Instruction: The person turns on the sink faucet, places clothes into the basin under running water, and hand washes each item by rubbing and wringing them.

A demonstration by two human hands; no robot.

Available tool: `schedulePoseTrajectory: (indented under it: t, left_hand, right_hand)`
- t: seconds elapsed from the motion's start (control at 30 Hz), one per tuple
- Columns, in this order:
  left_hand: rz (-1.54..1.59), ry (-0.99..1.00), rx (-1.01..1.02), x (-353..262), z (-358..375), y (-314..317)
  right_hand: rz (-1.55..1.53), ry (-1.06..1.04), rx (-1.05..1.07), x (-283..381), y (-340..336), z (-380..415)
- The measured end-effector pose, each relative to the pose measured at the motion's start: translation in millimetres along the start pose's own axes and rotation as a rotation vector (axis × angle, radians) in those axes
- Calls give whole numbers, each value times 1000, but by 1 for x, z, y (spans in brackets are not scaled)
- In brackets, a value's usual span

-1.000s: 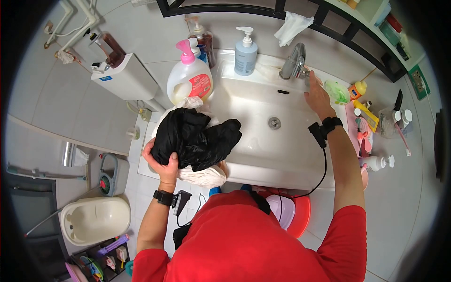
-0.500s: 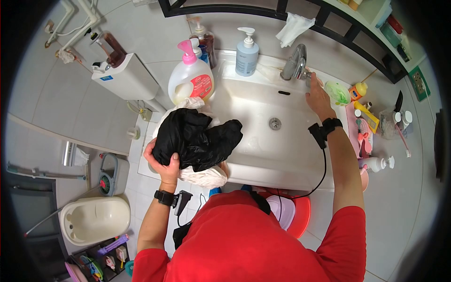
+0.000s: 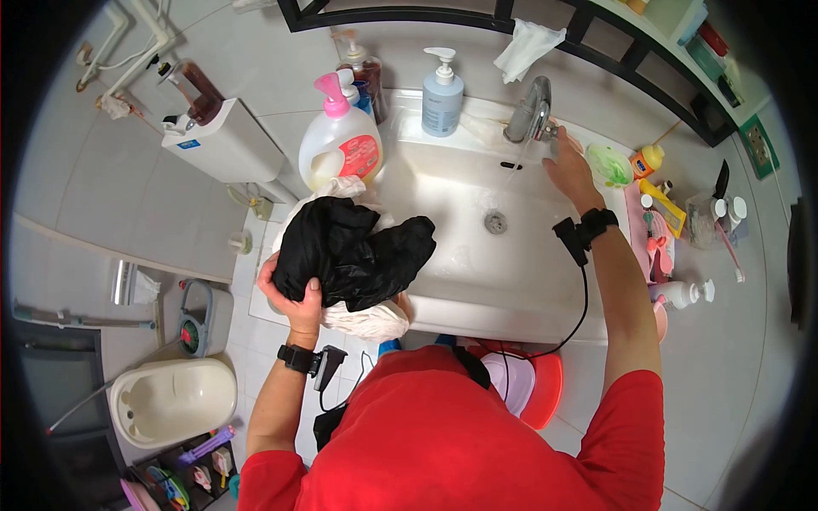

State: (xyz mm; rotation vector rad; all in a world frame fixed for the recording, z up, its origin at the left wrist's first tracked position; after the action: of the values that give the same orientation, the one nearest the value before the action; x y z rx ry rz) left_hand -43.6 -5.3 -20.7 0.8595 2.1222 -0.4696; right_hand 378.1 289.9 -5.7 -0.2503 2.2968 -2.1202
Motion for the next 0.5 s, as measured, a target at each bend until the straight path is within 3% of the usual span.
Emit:
schedulePoseTrajectory:
  t: [0.5]
  left_hand:
    - [-62,14,-5,-5,0,-2]
  right_hand:
    - [30,-18,-65,-9,8,-9]
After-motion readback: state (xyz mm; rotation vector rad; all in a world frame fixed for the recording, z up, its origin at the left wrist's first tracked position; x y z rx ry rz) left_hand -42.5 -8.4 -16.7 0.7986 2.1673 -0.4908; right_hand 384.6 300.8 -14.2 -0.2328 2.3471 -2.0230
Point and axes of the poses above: each hand's wrist, its own z-axis away from the middle knuckle, its own y-axis out of the palm, x = y × z, the point moved 8 cm from there along -z, towards the middle knuckle, and after that the axes turned 8 degrees about z, right-handed, at the moved point
